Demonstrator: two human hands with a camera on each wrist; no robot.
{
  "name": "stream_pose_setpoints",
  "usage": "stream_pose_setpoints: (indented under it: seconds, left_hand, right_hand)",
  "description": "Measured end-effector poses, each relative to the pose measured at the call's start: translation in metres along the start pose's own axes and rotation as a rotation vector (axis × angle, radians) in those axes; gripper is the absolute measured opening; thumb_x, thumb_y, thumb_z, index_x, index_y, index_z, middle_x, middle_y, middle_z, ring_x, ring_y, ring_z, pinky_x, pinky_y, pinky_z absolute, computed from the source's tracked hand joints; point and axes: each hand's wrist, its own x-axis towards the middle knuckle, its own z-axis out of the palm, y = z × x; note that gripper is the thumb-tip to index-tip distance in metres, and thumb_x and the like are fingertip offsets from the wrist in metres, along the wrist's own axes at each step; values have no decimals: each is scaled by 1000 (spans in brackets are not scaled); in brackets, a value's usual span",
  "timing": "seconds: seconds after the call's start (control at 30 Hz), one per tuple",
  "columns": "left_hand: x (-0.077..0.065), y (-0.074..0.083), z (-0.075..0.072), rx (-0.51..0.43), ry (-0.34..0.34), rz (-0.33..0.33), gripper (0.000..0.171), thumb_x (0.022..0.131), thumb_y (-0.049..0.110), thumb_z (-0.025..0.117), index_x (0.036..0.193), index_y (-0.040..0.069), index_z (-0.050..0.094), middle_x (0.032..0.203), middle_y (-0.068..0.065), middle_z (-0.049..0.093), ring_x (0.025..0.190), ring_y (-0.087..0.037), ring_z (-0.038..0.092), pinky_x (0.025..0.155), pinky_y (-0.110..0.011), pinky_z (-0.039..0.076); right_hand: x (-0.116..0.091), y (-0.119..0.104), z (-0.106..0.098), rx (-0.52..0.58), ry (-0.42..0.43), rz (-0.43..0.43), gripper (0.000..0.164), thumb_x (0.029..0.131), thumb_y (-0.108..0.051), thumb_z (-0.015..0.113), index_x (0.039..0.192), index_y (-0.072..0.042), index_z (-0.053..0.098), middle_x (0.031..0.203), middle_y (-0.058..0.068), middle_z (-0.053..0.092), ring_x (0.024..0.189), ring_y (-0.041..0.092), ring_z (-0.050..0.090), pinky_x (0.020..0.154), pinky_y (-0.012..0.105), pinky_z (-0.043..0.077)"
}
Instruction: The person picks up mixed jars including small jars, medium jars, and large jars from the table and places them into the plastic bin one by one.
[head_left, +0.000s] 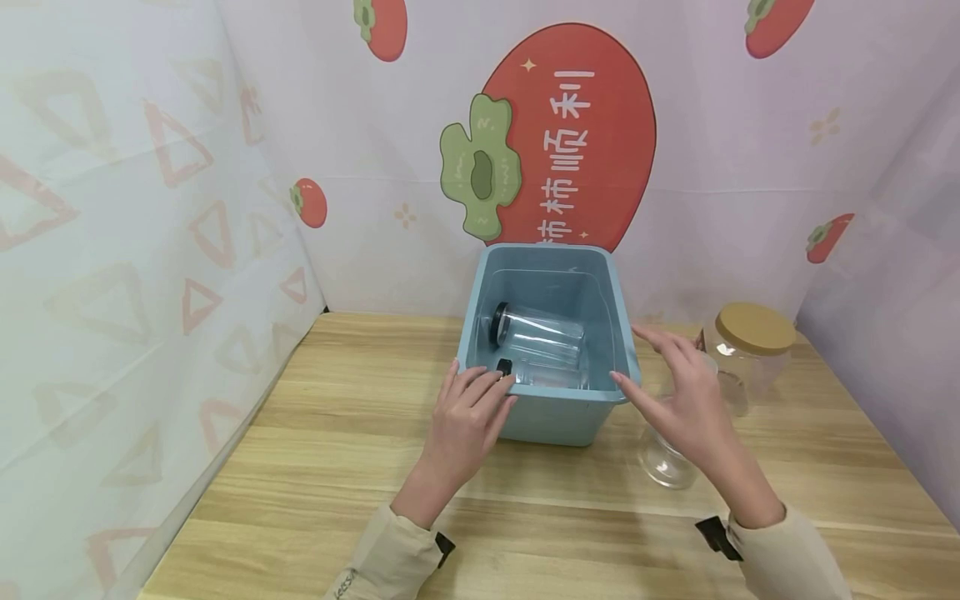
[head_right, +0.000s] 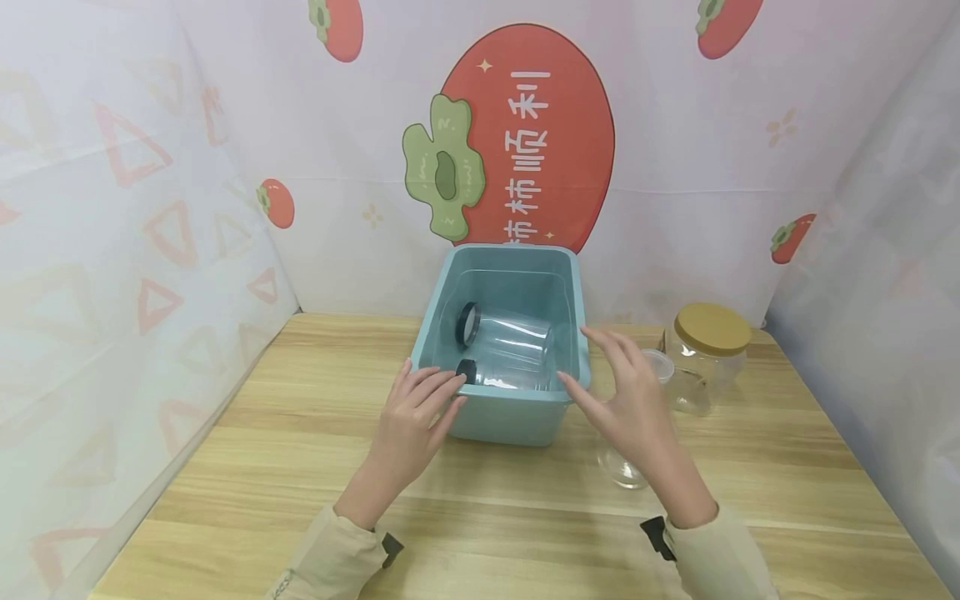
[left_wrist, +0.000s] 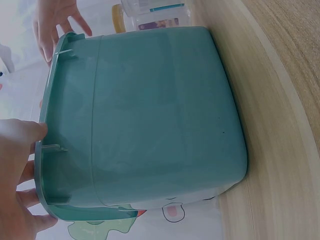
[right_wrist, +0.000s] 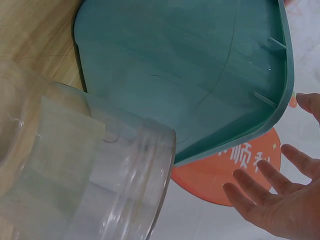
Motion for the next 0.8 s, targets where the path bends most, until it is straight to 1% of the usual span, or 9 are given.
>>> stream_pose_setpoints:
  seconds: [0.17, 0.33, 0.4, 0.47, 0.57, 0.67, 0.73, 0.8]
  left_hand:
    - [0, 0, 0, -4, 5, 3, 27, 89, 13, 85, 116, 9, 79, 110, -8, 78, 111, -32, 68, 109, -65, 49]
    - [0, 0, 0, 0, 7, 5, 27, 89, 13, 85, 115, 8, 79, 110, -8, 78, 111, -32, 68, 108, -65, 49]
    - [0, 0, 0, 1, 4, 4, 27, 89, 12, 85, 115, 8, 79, 110, -8, 78, 110, -32, 69, 108, -65, 49]
    - [0, 0, -1, -1, 2, 4, 26, 90, 12, 84, 115, 8, 80, 110, -8, 78, 110, -33, 69, 108, -66, 49]
    - [0, 0, -1, 2, -1, 5, 26, 89, 13, 85, 115, 8, 80, 110, -7, 78, 110, -33, 69, 108, -66, 49]
    - [1, 0, -1, 6, -2, 7, 27, 90, 13, 84, 116, 9, 80, 111, -7, 78, 110, -33, 69, 108, -65, 49]
    - [1, 1, -1, 7, -4, 6, 26, 91, 13, 84, 116, 9, 80, 111, -7, 78, 110, -32, 69, 108, -66, 49]
    - [2, 1, -2, 5, -5, 4, 26, 91, 13, 83, 116, 9, 79, 112, -8, 78, 111, -32, 69, 108, -66, 49]
  right_hand:
    - [-5, 0, -1, -8, -2, 16, 66, 77, -3, 90, 138, -1, 65, 130, 24, 66, 118, 44, 60, 95, 61, 46]
    - [-10, 2, -2, -21, 1, 29, 67, 76, -4, 90, 138, 0, 65, 131, 25, 65, 121, 45, 58, 96, 62, 45]
    - [-12, 2, -3, -25, 7, 30, 67, 76, -4, 90, 138, 0, 65, 130, 25, 65, 121, 44, 58, 95, 60, 46]
    - [-15, 2, -3, -31, 18, 27, 67, 76, -4, 90, 138, -1, 65, 130, 24, 65, 122, 43, 58, 96, 53, 46]
    - [-18, 2, -4, -37, 37, 13, 68, 75, -3, 90, 138, -1, 65, 129, 22, 66, 121, 41, 59, 102, 31, 43]
    - [-21, 2, -5, -35, 54, -1, 67, 75, -2, 89, 138, 1, 65, 128, 21, 66, 119, 39, 59, 102, 11, 34]
    - [-23, 2, -5, -30, 61, -4, 67, 74, -1, 89, 137, 2, 65, 127, 22, 66, 118, 39, 58, 103, 5, 30]
    - [-25, 3, -6, -29, 66, -1, 67, 74, 0, 89, 137, 2, 65, 126, 23, 65, 119, 39, 57, 105, 5, 29]
